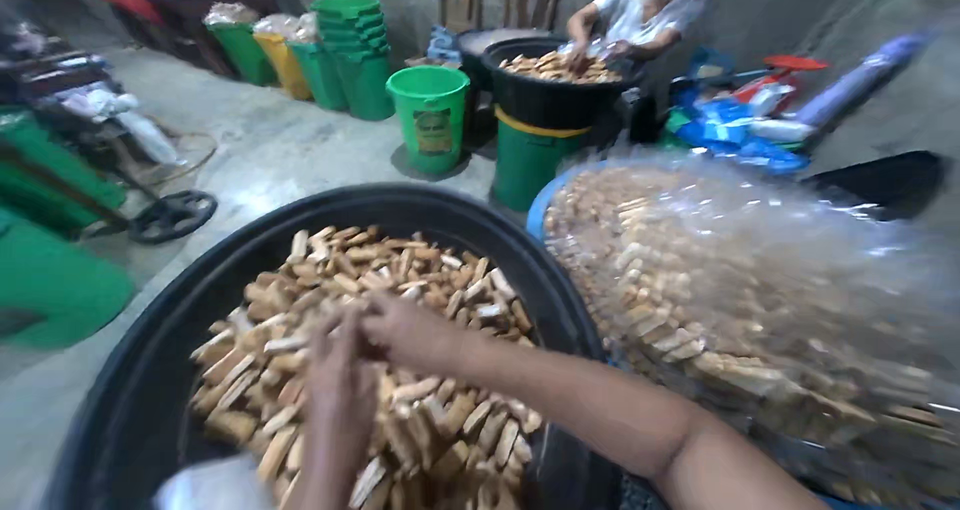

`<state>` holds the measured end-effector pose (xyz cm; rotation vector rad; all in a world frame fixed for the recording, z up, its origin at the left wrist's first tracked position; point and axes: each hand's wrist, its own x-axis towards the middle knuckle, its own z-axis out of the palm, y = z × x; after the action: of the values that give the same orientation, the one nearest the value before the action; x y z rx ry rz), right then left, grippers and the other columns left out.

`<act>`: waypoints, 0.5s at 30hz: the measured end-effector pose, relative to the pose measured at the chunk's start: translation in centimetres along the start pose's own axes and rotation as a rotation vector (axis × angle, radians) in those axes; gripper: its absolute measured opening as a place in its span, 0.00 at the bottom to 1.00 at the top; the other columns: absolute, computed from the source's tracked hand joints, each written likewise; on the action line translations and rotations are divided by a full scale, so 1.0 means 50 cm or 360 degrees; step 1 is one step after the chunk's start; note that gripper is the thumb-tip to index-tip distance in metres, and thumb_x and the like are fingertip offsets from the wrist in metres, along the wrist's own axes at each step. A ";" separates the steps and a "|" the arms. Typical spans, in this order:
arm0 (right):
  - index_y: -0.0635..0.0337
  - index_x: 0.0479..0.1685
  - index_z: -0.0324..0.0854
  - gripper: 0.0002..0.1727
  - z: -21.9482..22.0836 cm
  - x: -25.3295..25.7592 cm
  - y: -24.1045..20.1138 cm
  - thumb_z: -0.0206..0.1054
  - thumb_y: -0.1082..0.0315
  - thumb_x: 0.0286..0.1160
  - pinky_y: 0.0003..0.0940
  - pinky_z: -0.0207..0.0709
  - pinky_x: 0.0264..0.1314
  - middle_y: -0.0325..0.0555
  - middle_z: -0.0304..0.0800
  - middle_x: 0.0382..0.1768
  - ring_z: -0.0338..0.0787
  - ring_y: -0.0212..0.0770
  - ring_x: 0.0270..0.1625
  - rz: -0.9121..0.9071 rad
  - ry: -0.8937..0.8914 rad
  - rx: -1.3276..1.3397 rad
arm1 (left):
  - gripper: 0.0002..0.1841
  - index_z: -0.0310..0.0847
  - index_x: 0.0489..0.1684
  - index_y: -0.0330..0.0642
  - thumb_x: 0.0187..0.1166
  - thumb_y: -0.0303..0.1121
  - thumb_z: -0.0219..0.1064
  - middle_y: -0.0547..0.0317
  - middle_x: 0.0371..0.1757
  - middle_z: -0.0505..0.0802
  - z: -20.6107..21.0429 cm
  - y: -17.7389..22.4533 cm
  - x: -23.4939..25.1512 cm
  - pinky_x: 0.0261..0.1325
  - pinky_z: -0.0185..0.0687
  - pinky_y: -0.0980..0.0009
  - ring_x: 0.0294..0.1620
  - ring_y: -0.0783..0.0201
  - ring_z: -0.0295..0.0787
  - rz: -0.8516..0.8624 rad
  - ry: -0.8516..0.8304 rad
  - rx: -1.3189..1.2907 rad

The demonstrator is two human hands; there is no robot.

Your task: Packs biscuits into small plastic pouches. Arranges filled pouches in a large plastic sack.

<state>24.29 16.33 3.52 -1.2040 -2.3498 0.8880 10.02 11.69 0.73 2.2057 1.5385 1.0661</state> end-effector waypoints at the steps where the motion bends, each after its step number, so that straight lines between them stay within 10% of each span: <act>1: 0.73 0.68 0.80 0.19 -0.010 0.000 -0.009 0.64 0.73 0.82 0.53 0.76 0.74 0.69 0.80 0.70 0.85 0.62 0.69 0.0114 -0.0067 -0.0009 | 0.29 0.77 0.73 0.26 0.67 0.14 0.65 0.24 0.73 0.78 -0.001 0.018 -0.003 0.57 0.88 0.56 0.60 0.42 0.88 0.0072 -0.0014 -0.0026; 5: 0.72 0.63 0.82 0.17 -0.042 -0.006 -0.033 0.60 0.68 0.86 0.55 0.76 0.71 0.67 0.89 0.58 0.88 0.60 0.63 0.0066 -0.0054 -0.0084 | 0.16 0.88 0.60 0.35 0.81 0.28 0.60 0.47 0.65 0.88 -0.048 -0.028 -0.003 0.60 0.86 0.72 0.59 0.67 0.88 0.0256 0.0303 -0.0480; 7: 0.67 0.60 0.87 0.16 -0.046 -0.007 -0.026 0.65 0.66 0.84 0.48 0.83 0.63 0.60 0.93 0.50 0.93 0.52 0.54 -0.0307 0.0280 -0.0027 | 0.24 0.77 0.69 0.39 0.85 0.48 0.62 0.64 0.67 0.87 -0.089 -0.068 -0.002 0.67 0.85 0.67 0.66 0.70 0.86 -0.0110 0.0448 -0.0920; 9: 0.65 0.58 0.89 0.16 -0.043 0.004 -0.036 0.71 0.66 0.78 0.43 0.87 0.57 0.56 0.94 0.48 0.94 0.47 0.50 -0.0621 0.0482 -0.0029 | 0.24 0.64 0.77 0.41 0.87 0.44 0.53 0.69 0.57 0.89 -0.096 -0.076 0.005 0.58 0.88 0.70 0.53 0.73 0.89 -0.0515 0.0366 -0.1380; 12: 0.64 0.73 0.80 0.22 -0.053 0.015 -0.089 0.66 0.64 0.84 0.50 0.80 0.69 0.60 0.90 0.60 0.90 0.55 0.62 -0.0537 -0.0118 -0.0221 | 0.17 0.75 0.52 0.39 0.95 0.34 0.38 0.66 0.32 0.92 -0.077 -0.045 0.023 0.41 0.91 0.73 0.33 0.73 0.91 -0.0959 0.0373 -0.1754; 15: 0.60 0.86 0.68 0.26 -0.052 0.033 -0.120 0.57 0.66 0.90 0.58 0.76 0.70 0.65 0.85 0.66 0.87 0.63 0.66 -0.0279 -0.0520 -0.0453 | 0.16 0.76 0.52 0.36 0.95 0.33 0.42 0.64 0.30 0.88 -0.063 -0.051 0.030 0.38 0.88 0.75 0.30 0.74 0.88 -0.1142 0.0549 -0.1595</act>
<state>21.24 15.98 9.54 -0.9893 -2.8731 0.7567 6.34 13.46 2.12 0.7612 1.2762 1.5064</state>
